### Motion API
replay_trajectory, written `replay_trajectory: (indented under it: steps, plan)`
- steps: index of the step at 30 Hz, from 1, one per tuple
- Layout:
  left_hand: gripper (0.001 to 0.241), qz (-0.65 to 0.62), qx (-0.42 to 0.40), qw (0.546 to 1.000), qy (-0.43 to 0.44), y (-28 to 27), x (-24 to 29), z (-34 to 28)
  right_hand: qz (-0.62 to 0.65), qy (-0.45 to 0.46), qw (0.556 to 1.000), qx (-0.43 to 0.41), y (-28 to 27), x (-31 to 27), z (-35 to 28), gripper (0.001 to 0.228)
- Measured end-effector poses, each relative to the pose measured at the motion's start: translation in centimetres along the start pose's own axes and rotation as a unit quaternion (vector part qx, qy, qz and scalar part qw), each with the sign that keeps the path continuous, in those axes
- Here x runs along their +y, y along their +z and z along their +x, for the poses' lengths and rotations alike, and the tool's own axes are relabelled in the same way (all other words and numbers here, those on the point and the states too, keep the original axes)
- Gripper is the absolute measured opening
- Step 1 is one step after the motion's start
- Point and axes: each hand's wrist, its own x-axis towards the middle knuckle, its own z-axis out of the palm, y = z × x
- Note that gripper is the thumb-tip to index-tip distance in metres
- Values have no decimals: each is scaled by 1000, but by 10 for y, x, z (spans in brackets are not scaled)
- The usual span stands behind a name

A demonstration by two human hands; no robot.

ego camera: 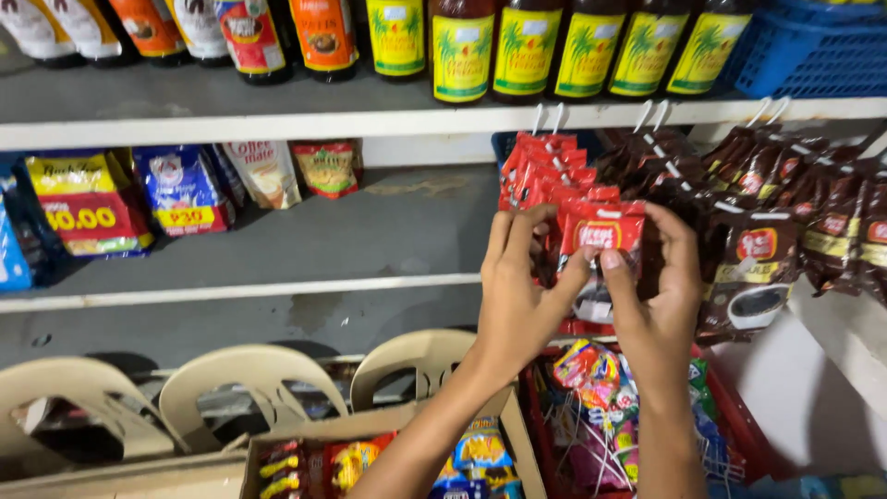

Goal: Arrange and hang various snack and coffee sachets on display hooks and shelves in a small grocery store.

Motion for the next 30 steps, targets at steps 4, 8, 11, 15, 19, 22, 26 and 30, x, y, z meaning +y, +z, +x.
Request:
replay_trajectory:
  steps: [4,8,11,15,19,22,26,30]
  plan:
    - [58,-3,-26,1000,2,-6,4,-17,12,-2,1000,-4,-2,4,-20,51]
    - [71,-19,-47,999,-9,-15,4,-38,-13,-18,1000,-10,-5,0,-34,53]
    - [71,26,-70,997,-9,-27,6,-51,46,17,999,-24,-9,3,-48,54]
    - [70,28,-83,996,-25,-38,-8,-73,131,57,989,-39,-9,14,-74,60]
    - [59,14,-113,986,-121,-50,-22,-95,125,67,990,-15,-7,64,-123,49]
    - [52,14,-134,970,-204,-56,-34,-115,106,110,988,15,-5,87,-153,36]
    - [41,33,-133,971,-194,-50,-83,-168,77,98,992,0,-3,180,-224,15]
    - [29,36,-176,955,-236,-26,-126,-209,-171,136,976,-5,-23,279,-306,34]
